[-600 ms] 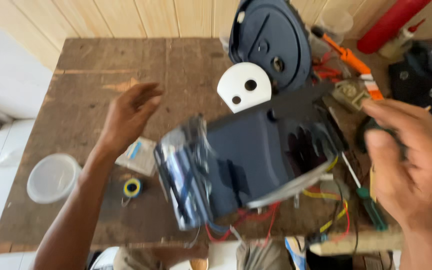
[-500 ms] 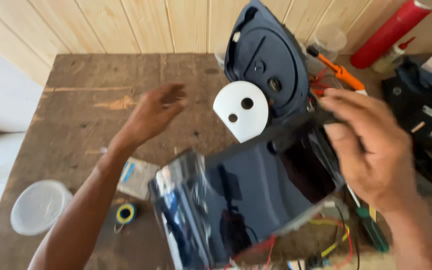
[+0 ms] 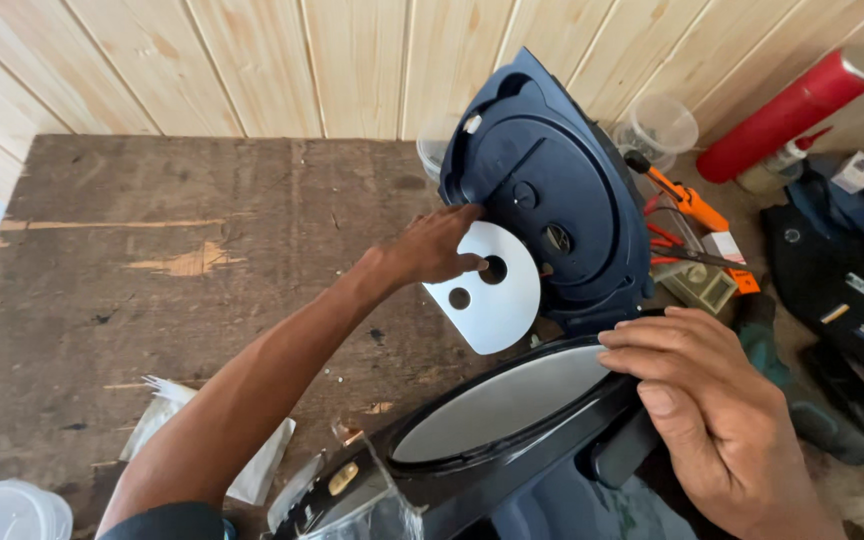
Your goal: The person tapes a small component covered in foil onto a circular part, then cuts a piece of black tape and applies it to secure wires on the main housing.
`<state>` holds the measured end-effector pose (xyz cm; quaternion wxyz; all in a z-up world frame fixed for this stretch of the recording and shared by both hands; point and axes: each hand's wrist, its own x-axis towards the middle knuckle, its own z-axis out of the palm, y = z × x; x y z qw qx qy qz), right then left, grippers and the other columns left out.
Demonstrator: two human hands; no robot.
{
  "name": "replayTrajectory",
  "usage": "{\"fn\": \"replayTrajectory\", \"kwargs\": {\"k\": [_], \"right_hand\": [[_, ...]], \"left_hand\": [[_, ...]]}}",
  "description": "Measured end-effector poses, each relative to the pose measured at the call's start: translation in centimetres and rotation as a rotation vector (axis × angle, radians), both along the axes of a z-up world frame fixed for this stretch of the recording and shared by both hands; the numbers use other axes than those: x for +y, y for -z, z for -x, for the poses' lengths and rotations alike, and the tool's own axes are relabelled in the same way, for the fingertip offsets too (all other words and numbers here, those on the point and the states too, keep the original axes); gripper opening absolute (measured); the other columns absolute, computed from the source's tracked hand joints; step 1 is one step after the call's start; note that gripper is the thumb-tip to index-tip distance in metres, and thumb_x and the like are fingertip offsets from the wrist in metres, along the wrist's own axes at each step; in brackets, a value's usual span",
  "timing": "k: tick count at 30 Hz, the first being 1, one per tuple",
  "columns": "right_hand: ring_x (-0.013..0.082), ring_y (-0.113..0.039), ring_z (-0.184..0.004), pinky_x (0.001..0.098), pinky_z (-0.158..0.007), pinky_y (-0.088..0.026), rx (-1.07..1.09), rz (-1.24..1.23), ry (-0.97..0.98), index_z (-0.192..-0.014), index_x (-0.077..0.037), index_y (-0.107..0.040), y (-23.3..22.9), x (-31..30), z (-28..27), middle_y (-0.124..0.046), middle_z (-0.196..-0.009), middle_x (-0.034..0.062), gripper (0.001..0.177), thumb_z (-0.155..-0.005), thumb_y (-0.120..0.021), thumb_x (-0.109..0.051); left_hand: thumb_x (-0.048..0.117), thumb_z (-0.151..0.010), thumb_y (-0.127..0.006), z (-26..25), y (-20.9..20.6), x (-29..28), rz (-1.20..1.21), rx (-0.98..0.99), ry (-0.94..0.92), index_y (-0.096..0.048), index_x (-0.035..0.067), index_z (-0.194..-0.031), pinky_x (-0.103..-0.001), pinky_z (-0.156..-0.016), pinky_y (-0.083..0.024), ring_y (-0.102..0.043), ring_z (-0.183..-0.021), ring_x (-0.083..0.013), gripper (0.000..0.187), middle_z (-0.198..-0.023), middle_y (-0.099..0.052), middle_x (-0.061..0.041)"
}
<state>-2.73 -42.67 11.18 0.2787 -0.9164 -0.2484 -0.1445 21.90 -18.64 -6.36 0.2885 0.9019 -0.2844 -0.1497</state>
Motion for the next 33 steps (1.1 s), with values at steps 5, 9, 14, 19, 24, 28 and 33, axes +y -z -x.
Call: {"fn": "replayTrajectory", "kwargs": {"k": [5,9,14,19,24,28,33], "right_hand": [[0.0272,-0.077,-0.127,0.0535,-0.126,-0.048,0.01,0.007,0.027,-0.118,-0.005,-0.082,0.0,0.3,0.1,-0.083,-0.126,0.0118,0.044,-0.111,-0.045,-0.026],[0.026,-0.076,-0.124,0.0528,-0.126,-0.047,-0.004,0.013,0.01,-0.117,-0.006,-0.082,0.2,0.0,0.0,-0.083,-0.125,0.0105,0.041,-0.111,-0.045,-0.023],[0.025,-0.077,-0.116,0.05,-0.119,-0.049,-0.038,0.0,-0.033,-0.115,-0.005,-0.081,0.4,0.1,-0.1,-0.083,-0.118,0.0074,0.037,-0.111,-0.047,-0.019],[0.0295,-0.076,-0.119,0.0461,-0.117,-0.053,-0.005,-0.085,-0.004,-0.122,-0.002,-0.078,-0.9,0.8,0.2,-0.081,-0.126,0.0147,0.03,-0.109,-0.053,-0.013],[0.0379,-0.076,-0.124,0.0436,-0.113,-0.061,-0.18,-0.381,0.364,-0.133,0.021,-0.071,-0.4,-2.2,3.0,-0.076,-0.129,0.0315,0.023,-0.125,-0.056,0.006],[0.022,-0.074,-0.1,0.0315,-0.094,-0.062,0.033,-0.569,0.62,-0.136,0.008,-0.07,4.3,-6.8,9.1,-0.077,-0.12,0.0202,0.019,-0.123,-0.061,-0.002],[0.0181,-0.057,-0.087,0.0333,-0.089,-0.046,-0.058,-0.441,1.045,-0.108,0.001,-0.077,7.3,-4.2,21.5,-0.067,-0.09,0.0076,0.033,-0.127,-0.063,-0.021]], "left_hand": [[0.04,-0.095,-0.085,-1.0,1.4,0.3,0.04,0.002,-0.072,-0.062,0.012,-0.135,-0.071,-0.108,-0.038,-0.064,-0.129,-0.0405,0.054,-0.136,-0.072,-0.012],[0.035,-0.089,-0.095,-1.6,-0.5,1.7,0.283,-0.01,-0.127,-0.08,0.013,-0.093,-0.04,-0.066,-0.049,-0.066,-0.078,-0.02,0.028,-0.086,-0.075,-0.003],[0.035,-0.096,-0.086,1.5,-7.5,2.7,0.267,0.001,-0.187,-0.073,0.011,-0.093,-0.043,-0.071,-0.046,-0.064,-0.084,-0.0244,0.028,-0.087,-0.071,-0.005],[0.035,-0.1,-0.08,3.0,-8.6,2.6,0.102,-0.159,-0.162,-0.072,0.009,-0.11,-0.058,-0.078,-0.052,-0.074,-0.108,-0.0421,0.029,-0.116,-0.08,-0.015],[0.023,-0.101,-0.076,3.9,-7.8,3.9,0.048,-0.213,-0.058,-0.071,0.01,-0.108,-0.057,-0.074,-0.05,-0.074,-0.094,-0.0427,0.015,-0.103,-0.078,-0.019],[0.016,-0.101,-0.077,4.3,-7.0,4.5,0.093,-0.311,0.048,-0.071,0.005,-0.112,-0.055,-0.08,-0.052,-0.074,-0.097,-0.0422,0.017,-0.111,-0.079,-0.02],[-0.003,-0.092,-0.064,4.8,-9.3,3.7,-0.011,-0.194,0.065,-0.081,-0.002,-0.126,-0.053,-0.079,-0.059,-0.075,-0.097,-0.0368,0.038,-0.116,-0.082,-0.021]]}}
